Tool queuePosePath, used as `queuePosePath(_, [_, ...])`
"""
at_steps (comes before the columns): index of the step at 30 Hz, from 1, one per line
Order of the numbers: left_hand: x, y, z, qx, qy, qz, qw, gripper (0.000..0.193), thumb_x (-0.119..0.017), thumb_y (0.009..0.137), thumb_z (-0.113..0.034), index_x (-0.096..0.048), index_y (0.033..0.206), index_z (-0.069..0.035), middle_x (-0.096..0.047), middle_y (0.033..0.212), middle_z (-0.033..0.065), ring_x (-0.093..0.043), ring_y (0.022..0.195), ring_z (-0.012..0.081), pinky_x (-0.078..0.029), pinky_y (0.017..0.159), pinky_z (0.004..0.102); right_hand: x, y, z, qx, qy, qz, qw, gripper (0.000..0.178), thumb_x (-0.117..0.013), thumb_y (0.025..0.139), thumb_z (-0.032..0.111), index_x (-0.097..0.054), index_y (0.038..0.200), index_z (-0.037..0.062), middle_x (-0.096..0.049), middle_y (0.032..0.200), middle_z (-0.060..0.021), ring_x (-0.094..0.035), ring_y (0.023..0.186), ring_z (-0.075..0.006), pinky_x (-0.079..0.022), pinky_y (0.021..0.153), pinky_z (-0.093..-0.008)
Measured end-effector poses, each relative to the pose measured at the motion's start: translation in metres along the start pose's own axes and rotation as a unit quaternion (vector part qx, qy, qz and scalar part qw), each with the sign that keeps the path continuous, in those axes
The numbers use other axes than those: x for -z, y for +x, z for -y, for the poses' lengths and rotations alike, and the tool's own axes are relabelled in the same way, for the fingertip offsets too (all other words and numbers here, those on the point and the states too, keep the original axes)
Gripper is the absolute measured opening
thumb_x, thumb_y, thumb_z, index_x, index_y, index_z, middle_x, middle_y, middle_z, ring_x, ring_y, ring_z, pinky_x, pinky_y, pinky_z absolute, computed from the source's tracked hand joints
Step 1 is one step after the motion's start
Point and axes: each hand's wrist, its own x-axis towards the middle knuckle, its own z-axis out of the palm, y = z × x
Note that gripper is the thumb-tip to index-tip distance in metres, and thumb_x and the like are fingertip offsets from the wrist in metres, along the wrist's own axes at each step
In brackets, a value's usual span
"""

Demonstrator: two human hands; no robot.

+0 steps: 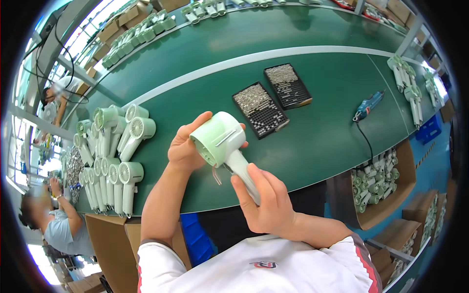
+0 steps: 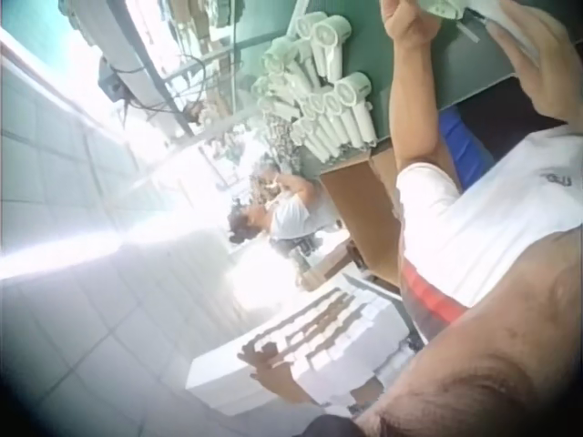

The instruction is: Assembling components of small portable electric fans using an electric screwdriver.

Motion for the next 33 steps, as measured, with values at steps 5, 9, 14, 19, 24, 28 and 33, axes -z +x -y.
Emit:
queuePosePath(5, [-0.030,0.019,0.009,-0.004,0.102,-0.202,0.974,0.123,-0.074,0.084,-0.068,0.001,0.167,-0.017,-0.027,0.162,0.0337,-0.038,0.143,0.0557,-0.050,0.107,0.0600,0.009,0.015,-0.032,-0.058,0.081,0.042,0.994,0.046,-0.067,0.081,-0.007,-0.067,0.127,-0.0090,-0.055,0.131,-0.0355,-0.059,0.108,-0.0406,-0.054,0.090,-0.0443])
queuePosePath(9, [-0.018,0.006,0.008,0.022,0.194,-0.204,0.959,0.117,-0.063,0.089,-0.072,-0.005,0.165,-0.004,-0.055,0.139,0.0273,-0.062,0.119,0.0435,-0.060,0.087,0.0502,0.019,0.033,-0.124,-0.149,0.054,0.005,0.987,0.064,-0.072,0.079,0.000,-0.055,0.141,-0.0034,-0.052,0.132,-0.0265,-0.058,0.113,-0.0431,-0.049,0.099,-0.0479])
queuePosePath(14, [-0.011,0.005,0.013,-0.004,0.259,-0.262,0.930,0.106,-0.059,0.094,-0.069,-0.025,0.160,0.006,-0.067,0.101,0.0177,-0.070,0.078,0.0273,-0.059,0.061,0.0382,0.040,0.028,-0.347,-0.366,-0.092,0.054,0.925,0.063,-0.072,0.085,0.025,-0.060,0.141,-0.0011,-0.061,0.125,-0.0262,-0.063,0.115,-0.0395,-0.050,0.101,-0.0425])
queuePosePath(19, [0.006,0.001,0.014,-0.032,0.285,-0.242,0.927,0.081,-0.056,0.103,-0.055,-0.043,0.150,0.010,-0.066,0.086,0.0129,-0.066,0.063,0.0189,-0.052,0.049,0.0274,0.106,-0.036,-0.549,-0.362,-0.215,0.129,0.898,0.064,-0.071,0.083,0.031,-0.063,0.137,-0.0016,-0.068,0.120,-0.0292,-0.066,0.113,-0.0415,-0.051,0.100,-0.0443])
queuePosePath(24, [0.013,-0.005,0.013,-0.019,0.333,-0.262,0.906,0.081,-0.056,0.102,-0.058,-0.049,0.143,0.011,-0.060,0.076,0.0097,-0.056,0.054,0.0144,-0.046,0.045,0.0247,0.115,-0.080,-0.604,-0.419,-0.220,0.103,0.875,0.064,-0.071,0.085,0.032,-0.062,0.138,-0.0013,-0.066,0.131,-0.0269,-0.063,0.125,-0.0388,-0.047,0.108,-0.0418])
queuePosePath(28, [0.009,-0.018,0.008,0.005,0.376,-0.275,0.885,0.077,-0.058,0.100,-0.059,-0.059,0.133,0.011,-0.057,0.067,0.0059,-0.051,0.051,0.0107,-0.040,0.044,0.0235,0.076,-0.093,-0.633,-0.404,-0.226,0.156,0.873,0.062,-0.069,0.089,0.037,-0.062,0.140,0.0024,-0.062,0.139,-0.0261,-0.058,0.130,-0.0415,-0.044,0.112,-0.0453])
queuePosePath(33, [0.017,0.023,0.021,0.047,0.414,-0.196,0.888,0.031,-0.067,0.094,-0.010,-0.070,0.122,0.003,-0.053,0.064,-0.0024,-0.043,0.053,0.0056,-0.033,0.049,0.0255,0.154,-0.184,-0.732,-0.431,-0.391,0.248,0.775,0.070,-0.056,0.098,0.049,-0.045,0.155,0.0090,-0.052,0.150,-0.0254,-0.050,0.137,-0.0444,-0.041,0.114,-0.0508])
